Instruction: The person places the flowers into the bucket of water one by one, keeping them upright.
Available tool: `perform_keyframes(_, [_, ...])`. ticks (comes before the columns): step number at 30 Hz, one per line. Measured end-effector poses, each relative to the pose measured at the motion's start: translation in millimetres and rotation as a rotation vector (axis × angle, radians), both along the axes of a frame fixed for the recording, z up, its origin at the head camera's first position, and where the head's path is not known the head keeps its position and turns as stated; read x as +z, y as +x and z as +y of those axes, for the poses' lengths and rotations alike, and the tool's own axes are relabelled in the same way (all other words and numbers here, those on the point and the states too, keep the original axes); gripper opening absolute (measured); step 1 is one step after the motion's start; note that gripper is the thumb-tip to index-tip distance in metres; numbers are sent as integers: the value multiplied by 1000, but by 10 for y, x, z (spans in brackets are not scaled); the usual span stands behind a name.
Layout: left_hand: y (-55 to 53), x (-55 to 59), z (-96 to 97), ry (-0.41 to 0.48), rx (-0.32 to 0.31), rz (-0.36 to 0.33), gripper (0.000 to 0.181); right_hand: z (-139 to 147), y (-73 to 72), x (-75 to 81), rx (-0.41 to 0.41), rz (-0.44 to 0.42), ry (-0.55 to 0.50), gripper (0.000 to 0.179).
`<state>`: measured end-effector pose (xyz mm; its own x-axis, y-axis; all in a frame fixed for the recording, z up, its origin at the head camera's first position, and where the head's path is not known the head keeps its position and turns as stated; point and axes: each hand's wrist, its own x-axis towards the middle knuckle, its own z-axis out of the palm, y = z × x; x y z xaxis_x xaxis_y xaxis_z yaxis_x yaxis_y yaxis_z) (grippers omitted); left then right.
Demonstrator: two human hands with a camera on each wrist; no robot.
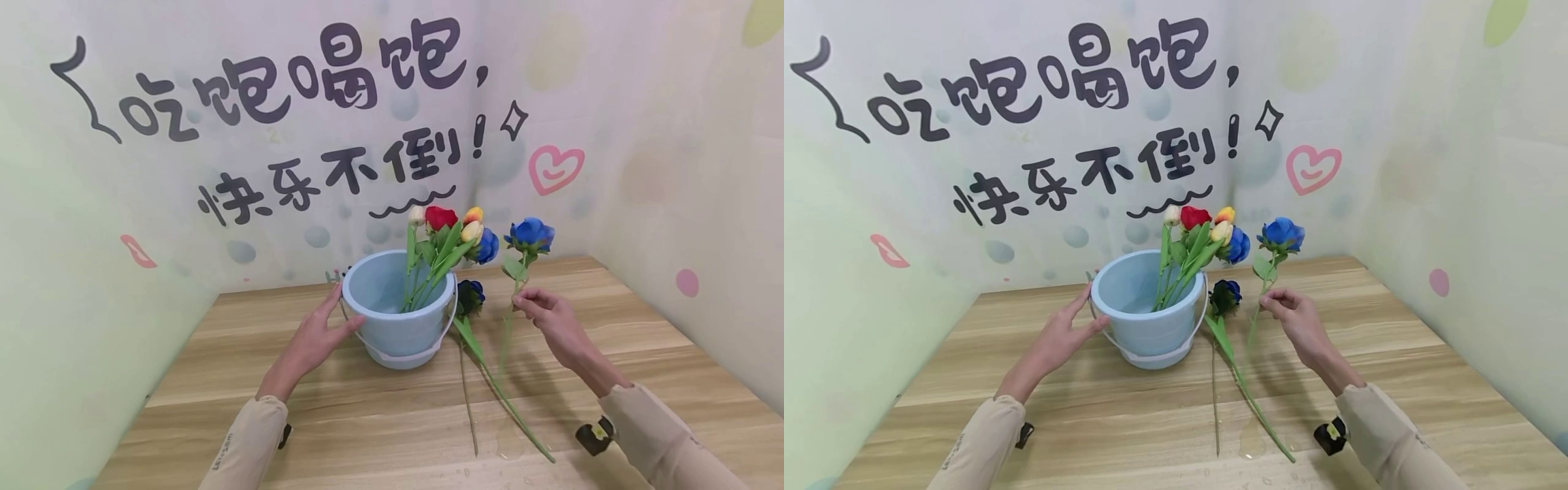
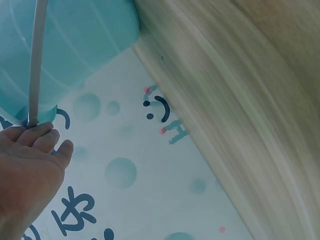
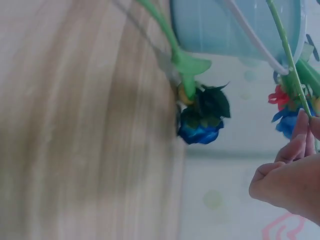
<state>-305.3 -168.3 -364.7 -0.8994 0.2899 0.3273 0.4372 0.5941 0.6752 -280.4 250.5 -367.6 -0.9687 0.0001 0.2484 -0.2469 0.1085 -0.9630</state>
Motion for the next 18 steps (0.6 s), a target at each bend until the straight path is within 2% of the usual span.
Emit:
perform_keyframes(7, [0,4,-3,1,1,9,89,-162,-18,140,-23,74,-8,13])
perform_keyframes(18, [-6,-3,1,-3,4,0,89,-304,-81,260,-108,91,-26,22])
